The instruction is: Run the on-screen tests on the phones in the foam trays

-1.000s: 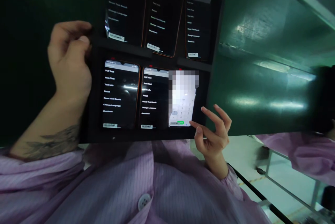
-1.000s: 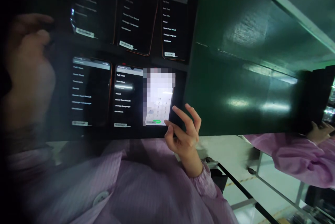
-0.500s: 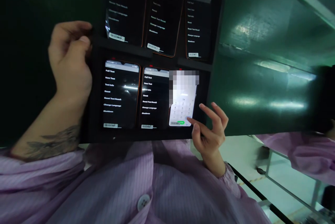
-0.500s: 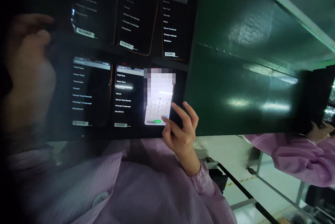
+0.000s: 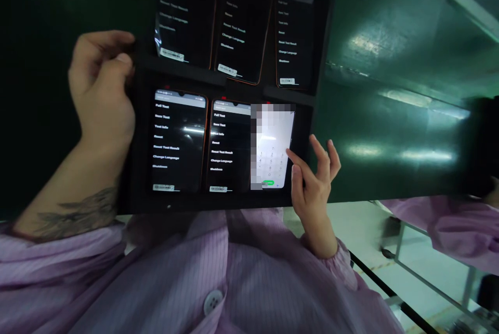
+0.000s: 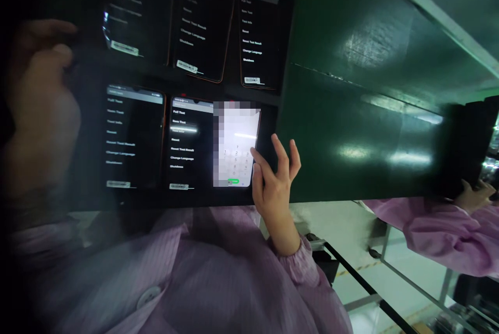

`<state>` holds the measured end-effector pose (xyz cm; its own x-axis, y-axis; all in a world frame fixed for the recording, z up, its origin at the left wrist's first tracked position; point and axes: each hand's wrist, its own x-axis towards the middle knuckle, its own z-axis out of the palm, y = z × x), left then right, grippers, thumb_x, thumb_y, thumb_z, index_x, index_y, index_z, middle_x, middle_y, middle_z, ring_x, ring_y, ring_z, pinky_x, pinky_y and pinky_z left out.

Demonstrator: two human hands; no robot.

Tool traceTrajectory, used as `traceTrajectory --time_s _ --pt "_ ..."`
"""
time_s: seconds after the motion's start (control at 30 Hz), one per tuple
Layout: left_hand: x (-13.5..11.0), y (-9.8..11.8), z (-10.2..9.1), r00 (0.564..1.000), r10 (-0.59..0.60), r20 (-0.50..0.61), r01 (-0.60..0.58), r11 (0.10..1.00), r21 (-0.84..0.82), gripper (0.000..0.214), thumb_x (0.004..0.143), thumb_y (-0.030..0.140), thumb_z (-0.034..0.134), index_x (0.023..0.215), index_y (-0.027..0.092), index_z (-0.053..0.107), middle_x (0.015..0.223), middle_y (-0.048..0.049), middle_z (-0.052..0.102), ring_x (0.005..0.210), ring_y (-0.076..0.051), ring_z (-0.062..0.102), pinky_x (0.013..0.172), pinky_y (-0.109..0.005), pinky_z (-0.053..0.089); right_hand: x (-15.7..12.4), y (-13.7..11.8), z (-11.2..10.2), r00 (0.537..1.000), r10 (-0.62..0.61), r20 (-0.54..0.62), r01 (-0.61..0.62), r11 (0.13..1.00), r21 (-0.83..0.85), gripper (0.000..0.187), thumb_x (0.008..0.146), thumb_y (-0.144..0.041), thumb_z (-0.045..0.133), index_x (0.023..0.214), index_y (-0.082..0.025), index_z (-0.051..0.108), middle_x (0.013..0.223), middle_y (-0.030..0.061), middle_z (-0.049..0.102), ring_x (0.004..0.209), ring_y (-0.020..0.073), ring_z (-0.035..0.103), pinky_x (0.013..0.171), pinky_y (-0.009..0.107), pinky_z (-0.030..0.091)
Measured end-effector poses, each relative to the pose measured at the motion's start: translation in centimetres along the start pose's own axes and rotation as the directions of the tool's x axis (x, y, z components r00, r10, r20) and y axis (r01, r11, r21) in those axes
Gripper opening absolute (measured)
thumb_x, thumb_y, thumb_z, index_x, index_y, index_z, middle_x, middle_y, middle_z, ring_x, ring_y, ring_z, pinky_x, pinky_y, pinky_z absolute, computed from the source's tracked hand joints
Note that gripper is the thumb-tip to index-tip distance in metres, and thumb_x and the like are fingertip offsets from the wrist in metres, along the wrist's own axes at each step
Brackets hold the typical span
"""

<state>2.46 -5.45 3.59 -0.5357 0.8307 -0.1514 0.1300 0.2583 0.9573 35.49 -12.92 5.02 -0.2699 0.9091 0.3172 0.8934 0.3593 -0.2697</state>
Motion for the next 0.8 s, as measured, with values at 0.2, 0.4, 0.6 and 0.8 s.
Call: traceTrajectory --time_s 0.2,0.4,0.6,0.8 --pt "0.0 0.0 -0.2 1.000 0.019 -0.018 -0.018 0.998 0.064 0.043 0.095 0.005 0.047 0.127 0.020 0.071 0.126 -0.0023 0.066 0.147 -0.025 0.051 0.141 -0.065 0.019 0.0 -0.3 -0.8 0.999 -0.049 -0.016 0.049 0.997 0.052 0.035 0.104 -0.017 0.051 0.122 -0.028 0.079 0.156 0.0047 0.060 0.159 0.0331 0.038 0.125 0.057 0.043" --pt "-0.1 0.6 0.4 1.000 -0.021 -0.022 0.021 1.000 0.009 0.044 0.095 0.003 0.044 0.124 0.023 0.071 0.125 -0.0013 0.065 0.143 -0.021 0.054 0.141 -0.054 0.027 -0.3 -2.0 -1.4 0.965 -0.257 0.058 0.242 0.951 0.192 0.023 0.096 -0.020 0.066 0.108 -0.028 0.084 0.147 0.0055 0.068 0.157 0.0343 0.039 0.124 0.053 0.046" --pt "-0.1 1.1 0.7 0.994 -0.065 -0.085 0.069 0.997 0.043 0.044 0.094 -0.001 0.044 0.121 0.022 0.071 0.118 -0.0018 0.068 0.136 -0.021 0.059 0.138 -0.054 0.032 -0.8 -1.7 -1.4 0.990 -0.137 -0.042 0.141 0.984 0.106 0.028 0.097 -0.013 0.059 0.100 -0.027 0.084 0.137 0.0050 0.073 0.151 0.0319 0.049 0.117 0.051 0.053" --pt "-0.3 1.4 0.7 0.998 -0.035 -0.050 0.039 0.996 0.082 0.049 0.091 0.004 0.046 0.131 0.020 0.069 0.135 -0.0049 0.067 0.134 -0.023 0.057 0.137 -0.052 0.030 -1.2 -2.1 -1.2 0.989 -0.146 -0.035 0.149 0.985 0.082 0.024 0.096 -0.017 0.063 0.102 -0.028 0.084 0.141 0.0052 0.070 0.149 0.0320 0.050 0.115 0.050 0.053"
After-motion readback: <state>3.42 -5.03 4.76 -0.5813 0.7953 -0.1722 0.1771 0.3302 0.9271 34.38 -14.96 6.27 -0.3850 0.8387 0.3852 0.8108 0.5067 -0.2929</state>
